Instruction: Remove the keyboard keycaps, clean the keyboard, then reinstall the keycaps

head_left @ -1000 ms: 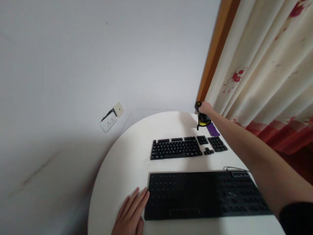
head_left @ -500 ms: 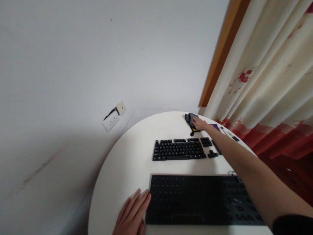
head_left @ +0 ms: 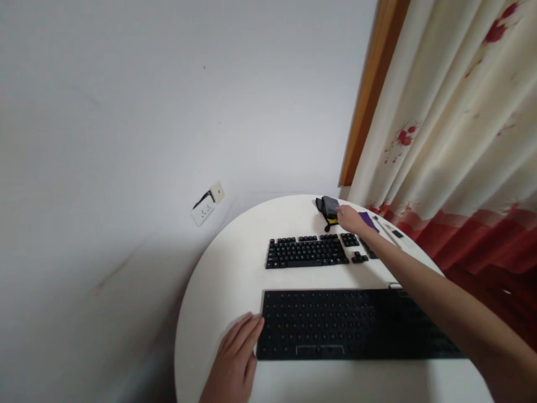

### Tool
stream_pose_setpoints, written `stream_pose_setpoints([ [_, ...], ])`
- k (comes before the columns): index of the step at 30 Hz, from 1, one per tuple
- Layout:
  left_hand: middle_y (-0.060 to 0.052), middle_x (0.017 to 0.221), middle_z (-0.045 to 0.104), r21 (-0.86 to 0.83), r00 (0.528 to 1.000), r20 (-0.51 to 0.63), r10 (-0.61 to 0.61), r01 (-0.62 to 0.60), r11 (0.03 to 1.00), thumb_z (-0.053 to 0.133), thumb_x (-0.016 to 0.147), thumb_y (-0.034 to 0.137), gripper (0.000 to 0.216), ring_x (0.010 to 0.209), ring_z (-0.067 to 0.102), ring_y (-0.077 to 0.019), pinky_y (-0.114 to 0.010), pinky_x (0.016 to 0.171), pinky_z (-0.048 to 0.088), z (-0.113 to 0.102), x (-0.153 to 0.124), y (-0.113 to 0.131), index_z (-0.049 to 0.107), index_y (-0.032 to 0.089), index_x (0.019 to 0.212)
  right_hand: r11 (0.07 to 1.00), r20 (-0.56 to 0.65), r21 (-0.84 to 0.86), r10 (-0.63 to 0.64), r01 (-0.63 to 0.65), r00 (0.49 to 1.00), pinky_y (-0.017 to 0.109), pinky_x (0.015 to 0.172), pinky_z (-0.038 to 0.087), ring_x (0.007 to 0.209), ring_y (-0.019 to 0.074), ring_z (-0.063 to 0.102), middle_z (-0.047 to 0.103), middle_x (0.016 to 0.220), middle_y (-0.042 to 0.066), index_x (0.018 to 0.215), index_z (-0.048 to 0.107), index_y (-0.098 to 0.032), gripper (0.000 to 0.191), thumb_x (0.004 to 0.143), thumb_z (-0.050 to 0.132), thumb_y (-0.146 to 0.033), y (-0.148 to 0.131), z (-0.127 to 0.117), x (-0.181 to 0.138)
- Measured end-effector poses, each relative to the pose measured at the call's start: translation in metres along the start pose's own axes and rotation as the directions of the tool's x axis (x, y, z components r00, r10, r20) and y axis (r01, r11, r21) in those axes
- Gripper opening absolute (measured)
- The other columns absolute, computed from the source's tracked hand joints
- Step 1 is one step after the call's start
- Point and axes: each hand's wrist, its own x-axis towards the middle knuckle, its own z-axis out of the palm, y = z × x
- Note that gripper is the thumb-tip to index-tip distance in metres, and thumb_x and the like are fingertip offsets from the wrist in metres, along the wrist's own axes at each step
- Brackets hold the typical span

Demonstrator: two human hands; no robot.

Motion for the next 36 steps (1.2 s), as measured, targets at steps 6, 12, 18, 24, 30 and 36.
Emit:
stream_pose_setpoints([
  [6, -0.003, 0.128, 0.065, -0.069, 0.998, -0.037, -0.044, 0.041, 0.997, 0.045, 0.085, 0.010, 0.049, 0.119, 0.060, -0.0224, -0.041, 0.101, 0.053, -0.008, 0.014, 0.002, 0.062, 0.025, 0.128, 0.991, 0.038, 0.054, -0.122, 0.120, 0.992, 0.030, 0.105, 0.040, 0.118, 0.0220, 0.057, 0.065, 0.125, 0.014, 0.116, 0.067, -0.012, 0.035, 0.090, 0.044, -0.016, -0.016, -0.007, -0.084],
  [12, -0.005, 0.115, 0.069, -0.149, 0.995, -0.046, -0.085, 0.077, 0.986, 0.042, 0.085, 0.009, 0.043, 0.109, 0.063, -0.0221, -0.041, 0.098, 0.054, -0.010, 0.030, 0.003, 0.067, 0.022, 0.118, 0.997, 0.016, -0.023, -0.074, 0.074, 0.997, 0.033, 0.105, 0.039, 0.119, 0.0245, 0.055, 0.062, 0.126, 0.018, 0.122, 0.061, -0.006, 0.037, 0.092, 0.046, -0.022, -0.009, -0.003, -0.087],
  [18, -0.004, 0.116, 0.068, -0.164, 0.993, -0.075, -0.088, 0.074, 0.984, 0.043, 0.085, 0.010, 0.042, 0.108, 0.063, -0.0226, -0.042, 0.096, 0.055, -0.003, 0.025, -0.002, 0.066, 0.024, 0.118, 0.983, 0.018, -0.168, -0.068, 0.070, 0.997, 0.033, 0.104, 0.038, 0.121, 0.0241, 0.052, 0.060, 0.129, 0.016, 0.118, 0.065, -0.011, 0.034, 0.095, 0.043, -0.022, -0.013, 0.013, -0.020],
  [24, -0.002, 0.120, 0.066, -0.138, 0.995, -0.064, -0.077, 0.067, 0.988, 0.047, 0.085, 0.011, 0.042, 0.111, 0.062, -0.0221, -0.039, 0.096, 0.055, -0.001, 0.020, -0.004, 0.063, 0.028, 0.120, 0.932, 0.113, -0.312, -0.156, 0.185, 0.981, 0.045, 0.103, 0.040, 0.124, 0.0275, 0.049, 0.055, 0.134, 0.014, 0.115, 0.065, -0.015, 0.025, 0.095, 0.054, -0.025, -0.026, 0.046, 0.048],
  [30, -0.003, 0.123, 0.065, -0.123, 0.996, 0.003, -0.092, 0.091, 0.988, 0.047, 0.084, 0.009, 0.045, 0.114, 0.061, -0.0221, -0.038, 0.097, 0.055, -0.007, 0.019, 0.001, 0.061, 0.027, 0.123, 0.900, 0.122, -0.403, -0.127, 0.166, 0.984, 0.043, 0.086, 0.053, 0.103, 0.0226, 0.061, 0.059, 0.123, 0.011, 0.124, 0.057, -0.015, 0.036, 0.094, 0.059, -0.034, -0.015, 0.075, 0.079],
  [36, -0.004, 0.122, 0.066, -0.140, 0.995, 0.018, -0.098, 0.100, 0.985, 0.048, 0.082, 0.008, 0.047, 0.113, 0.061, -0.0235, -0.038, 0.096, 0.055, -0.007, 0.020, 0.001, 0.062, 0.025, 0.123, 0.918, 0.120, -0.374, -0.093, 0.131, 0.988, 0.042, 0.089, 0.052, 0.105, 0.0232, 0.061, 0.060, 0.122, 0.012, 0.122, 0.058, -0.015, 0.033, 0.094, 0.059, -0.033, -0.011, 0.079, 0.086],
])
